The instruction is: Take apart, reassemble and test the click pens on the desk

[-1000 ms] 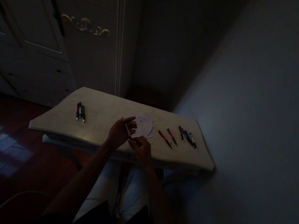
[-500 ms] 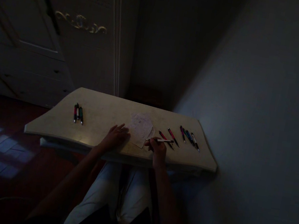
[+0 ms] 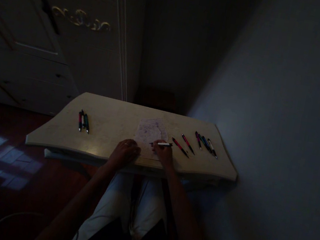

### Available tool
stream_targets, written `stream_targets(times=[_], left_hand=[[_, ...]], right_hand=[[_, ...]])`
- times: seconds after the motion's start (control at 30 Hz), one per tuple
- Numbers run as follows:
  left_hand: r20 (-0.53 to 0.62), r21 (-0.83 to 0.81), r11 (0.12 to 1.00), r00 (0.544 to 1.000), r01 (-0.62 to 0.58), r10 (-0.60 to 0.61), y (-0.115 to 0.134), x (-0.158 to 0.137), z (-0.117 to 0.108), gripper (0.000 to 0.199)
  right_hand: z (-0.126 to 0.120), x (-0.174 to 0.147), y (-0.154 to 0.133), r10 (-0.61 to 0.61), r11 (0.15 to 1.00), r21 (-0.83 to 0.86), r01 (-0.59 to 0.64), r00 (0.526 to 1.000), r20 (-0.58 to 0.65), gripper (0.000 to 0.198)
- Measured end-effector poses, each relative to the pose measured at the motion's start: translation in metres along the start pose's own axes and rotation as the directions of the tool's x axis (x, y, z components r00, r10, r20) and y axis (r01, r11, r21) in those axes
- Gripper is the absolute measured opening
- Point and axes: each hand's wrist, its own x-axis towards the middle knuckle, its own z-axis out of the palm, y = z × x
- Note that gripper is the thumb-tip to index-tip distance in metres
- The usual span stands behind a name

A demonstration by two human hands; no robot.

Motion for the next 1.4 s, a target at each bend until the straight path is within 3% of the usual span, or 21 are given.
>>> stream_targets(times=[0.2, 0.47, 0.6, 0.83, 1.4], left_hand=[[0.012, 0.029, 0.999, 1.0, -0.016, 0.015, 0.001, -0.002, -0.001, 0.02], [0.023, 0.017, 1.0, 1.0, -0.016, 0.016, 0.004, -0.002, -0.007, 0.016], [0.031, 0.02, 1.0, 0.999, -0.015, 0.014, 0.004, -0.002, -0.008, 0.016], [0.011, 0.027, 1.0, 1.0, -0.012, 0.012, 0.003, -0.002, -0.006, 0.018], [0.002, 0.005, 1.0, 1.0, -0.009, 0.009, -0.001, -0.004, -0.001, 0.019]], right_hand=[[0.009, 0.026, -0.004, -0.116, 0.913, -0.395, 0.1, 0.993, -0.015, 0.021], [0.019, 0.037, -0.016, -0.207, 0.753, -0.633, 0.182, 0.978, 0.034, 0.021], [0.012, 0.032, -0.019, -0.186, 0.724, -0.672, 0.158, 0.982, 0.03, 0.022], [-0.004, 0.014, -0.017, -0.185, 0.76, -0.624, 0.179, 0.981, 0.056, 0.021], [-0.003, 0.012, -0.019, -0.172, 0.709, -0.675, 0.206, 0.978, 0.118, 0.014]])
